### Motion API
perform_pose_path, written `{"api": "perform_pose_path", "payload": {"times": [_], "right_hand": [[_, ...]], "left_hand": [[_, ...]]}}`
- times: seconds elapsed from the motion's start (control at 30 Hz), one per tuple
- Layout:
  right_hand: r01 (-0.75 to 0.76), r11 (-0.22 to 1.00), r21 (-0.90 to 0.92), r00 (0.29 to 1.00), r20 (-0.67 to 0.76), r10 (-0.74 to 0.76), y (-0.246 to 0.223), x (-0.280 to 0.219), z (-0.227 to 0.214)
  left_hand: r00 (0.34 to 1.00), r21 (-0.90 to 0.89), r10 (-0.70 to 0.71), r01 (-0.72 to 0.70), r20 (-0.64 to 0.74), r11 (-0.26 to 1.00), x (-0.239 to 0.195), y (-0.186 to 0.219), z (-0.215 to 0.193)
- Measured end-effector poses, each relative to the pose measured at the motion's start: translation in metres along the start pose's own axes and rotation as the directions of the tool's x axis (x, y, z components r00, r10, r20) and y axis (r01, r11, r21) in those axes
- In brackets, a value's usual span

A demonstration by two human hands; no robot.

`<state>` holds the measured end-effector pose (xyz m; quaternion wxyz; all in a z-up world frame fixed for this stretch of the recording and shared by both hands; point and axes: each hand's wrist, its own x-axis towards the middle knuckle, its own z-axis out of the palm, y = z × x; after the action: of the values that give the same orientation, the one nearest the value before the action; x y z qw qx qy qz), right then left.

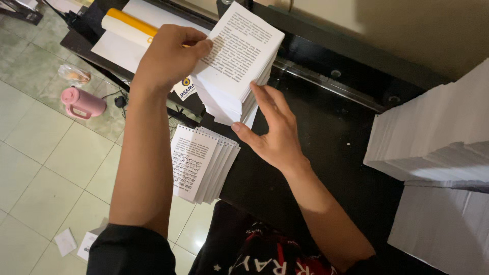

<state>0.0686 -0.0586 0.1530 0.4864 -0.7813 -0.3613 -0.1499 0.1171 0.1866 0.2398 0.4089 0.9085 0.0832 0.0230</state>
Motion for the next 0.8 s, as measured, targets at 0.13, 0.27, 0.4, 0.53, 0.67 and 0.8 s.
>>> {"api": "perform_pose_path", "payload": {"times": [0.13, 0.27, 0.4, 0.53, 0.67, 0.8], "right_hand": [[-0.012, 1.000, -0.016, 1.000, 0.023, 0.012, -0.002, 0.005, -0.002], [0.037, 0.998, -0.049, 0.999, 0.018, -0.036, 0.004, 0.006, -0.001], [0.053, 0.996, -0.078, 0.998, 0.029, -0.051, 0.007, 0.006, -0.003], [0.053, 0.994, -0.097, 0.997, 0.053, -0.048, 0.009, 0.006, -0.002], [0.044, 0.997, -0.071, 0.997, 0.061, -0.039, 0.010, 0.003, -0.001], [0.011, 1.000, 0.015, 0.999, 0.049, -0.011, 0.008, 0.005, -0.004]], "left_hand": [[0.999, 0.079, 0.002, 0.001, -0.037, 0.997, 0.006, -0.010, 0.002], [0.985, 0.177, 0.112, -0.089, -0.129, 0.980, 0.010, -0.019, 0.006], [0.965, 0.290, 0.170, -0.108, -0.198, 0.951, 0.009, -0.012, 0.008], [0.960, 0.365, 0.168, -0.077, -0.225, 0.928, 0.015, -0.015, 0.015], [0.936, 0.419, 0.224, -0.094, -0.272, 0.903, 0.016, -0.017, 0.019], [0.944, 0.323, 0.208, -0.119, -0.258, 0.939, 0.010, -0.010, 0.012]]}}
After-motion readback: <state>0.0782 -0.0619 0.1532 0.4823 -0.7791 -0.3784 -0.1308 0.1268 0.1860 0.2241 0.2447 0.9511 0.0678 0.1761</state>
